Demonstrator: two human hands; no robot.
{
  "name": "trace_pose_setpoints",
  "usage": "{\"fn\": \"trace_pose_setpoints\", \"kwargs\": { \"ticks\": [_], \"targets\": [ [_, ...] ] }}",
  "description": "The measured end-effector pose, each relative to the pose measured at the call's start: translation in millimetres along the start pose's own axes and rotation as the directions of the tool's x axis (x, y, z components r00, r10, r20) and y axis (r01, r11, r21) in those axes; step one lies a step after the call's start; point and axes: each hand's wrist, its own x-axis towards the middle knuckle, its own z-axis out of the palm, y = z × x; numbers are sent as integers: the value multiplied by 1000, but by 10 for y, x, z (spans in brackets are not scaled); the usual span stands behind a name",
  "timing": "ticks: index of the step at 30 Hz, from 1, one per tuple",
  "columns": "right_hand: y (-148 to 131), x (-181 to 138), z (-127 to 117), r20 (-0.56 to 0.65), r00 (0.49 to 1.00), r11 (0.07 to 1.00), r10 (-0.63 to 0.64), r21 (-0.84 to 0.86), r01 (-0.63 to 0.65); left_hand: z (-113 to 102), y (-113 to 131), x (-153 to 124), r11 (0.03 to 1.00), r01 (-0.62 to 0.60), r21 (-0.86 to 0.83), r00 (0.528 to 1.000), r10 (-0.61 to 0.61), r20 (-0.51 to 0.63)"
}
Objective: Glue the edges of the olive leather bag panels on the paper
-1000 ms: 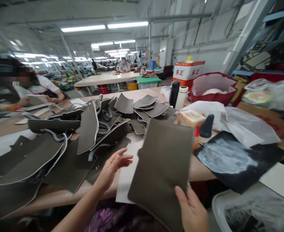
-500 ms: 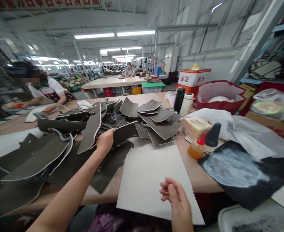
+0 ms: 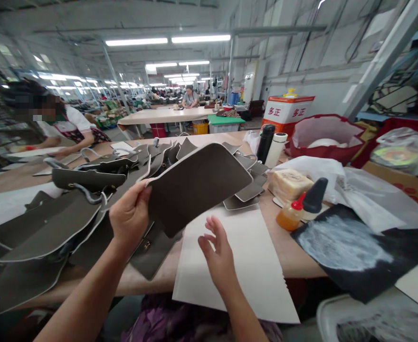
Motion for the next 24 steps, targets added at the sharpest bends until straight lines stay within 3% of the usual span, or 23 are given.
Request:
{"fn": "trace_pose_setpoints", "kwargs": {
  "ticks": [2, 4, 5, 7, 9, 10, 12, 14, 17, 21, 24],
  "targets": [
    [-116, 8, 34, -25, 998, 997, -49, -65, 48, -9, 84, -81, 964, 207, -168, 977, -196, 83],
    [-223, -25, 34, -71, 995, 982, -71, -182, 57, 24, 78, -216, 825, 455, -337, 885, -377, 272],
    [-265, -54, 20, -89, 993, 970, -71, -237, 49, 53, 50, -304, 710, 579, -402, 810, -443, 384],
    [-316, -120, -28, -69, 996, 951, -48, -307, 24, 118, -32, -513, 421, 787, -451, 617, -510, 600],
    [-316, -183, -91, 2, 1000, 936, -9, -353, 9, 171, -114, -746, 155, 899, -409, 426, -522, 739],
    [-300, -209, -121, 37, 999, 925, 7, -381, 7, 186, -145, -861, 59, 923, -380, 351, -529, 772],
    [-248, -246, -173, 73, 997, 892, 23, -452, 12, 191, -181, -1066, -60, 939, -340, 251, -556, 793],
    [-183, -262, -210, 67, 998, 840, 16, -543, 23, 168, -185, -1220, -131, 934, -332, 201, -576, 792],
    [-92, -252, -252, 23, 998, 697, -60, -715, 59, 115, -153, -1361, -178, 921, -345, 183, -586, 790],
    [5, -206, -301, 11, 966, 452, -260, -883, 131, 50, -74, -1475, -160, 906, -391, 214, -623, 752],
    [57, -176, -337, 61, 935, 350, -351, -917, 191, 1, -1, -1539, -54, 912, -406, 277, -647, 710]
  ]
}}
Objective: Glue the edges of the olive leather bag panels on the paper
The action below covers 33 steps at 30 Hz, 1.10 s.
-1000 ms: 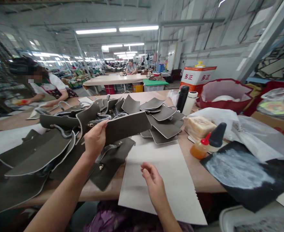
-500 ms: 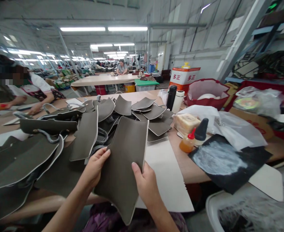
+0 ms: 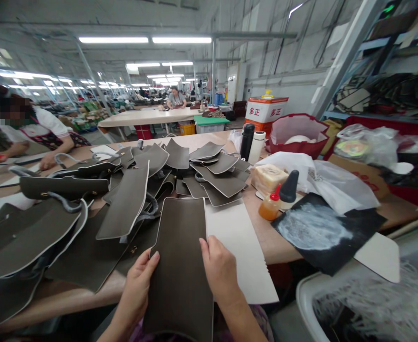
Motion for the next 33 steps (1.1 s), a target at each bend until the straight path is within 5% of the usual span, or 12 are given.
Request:
{"fn": "trace_pose_setpoints", "kwargs": {
  "ticks": [8, 17, 24, 29, 33],
  "targets": [
    [103, 38, -32, 165, 984, 974, 63, 207, -97, 18, 41, -150, 950, -158, 269, 986, 165, -1],
    [157, 272, -75, 199, 960, 898, 199, 354, -260, 32, -19, -168, 946, -130, 295, 991, 136, 3],
    [37, -75, -307, 437, 887, 718, 151, 568, -402, 70, 44, -48, 992, -47, 115, 998, 52, -43],
    [-82, -348, -440, 469, 871, 741, 146, 531, -410, 128, 77, 2, 998, -27, 60, 996, 32, -84],
    [-183, -437, -523, 435, 897, 829, 73, 474, -297, 129, 47, 37, 997, -47, 56, 995, 52, -85]
  ]
}}
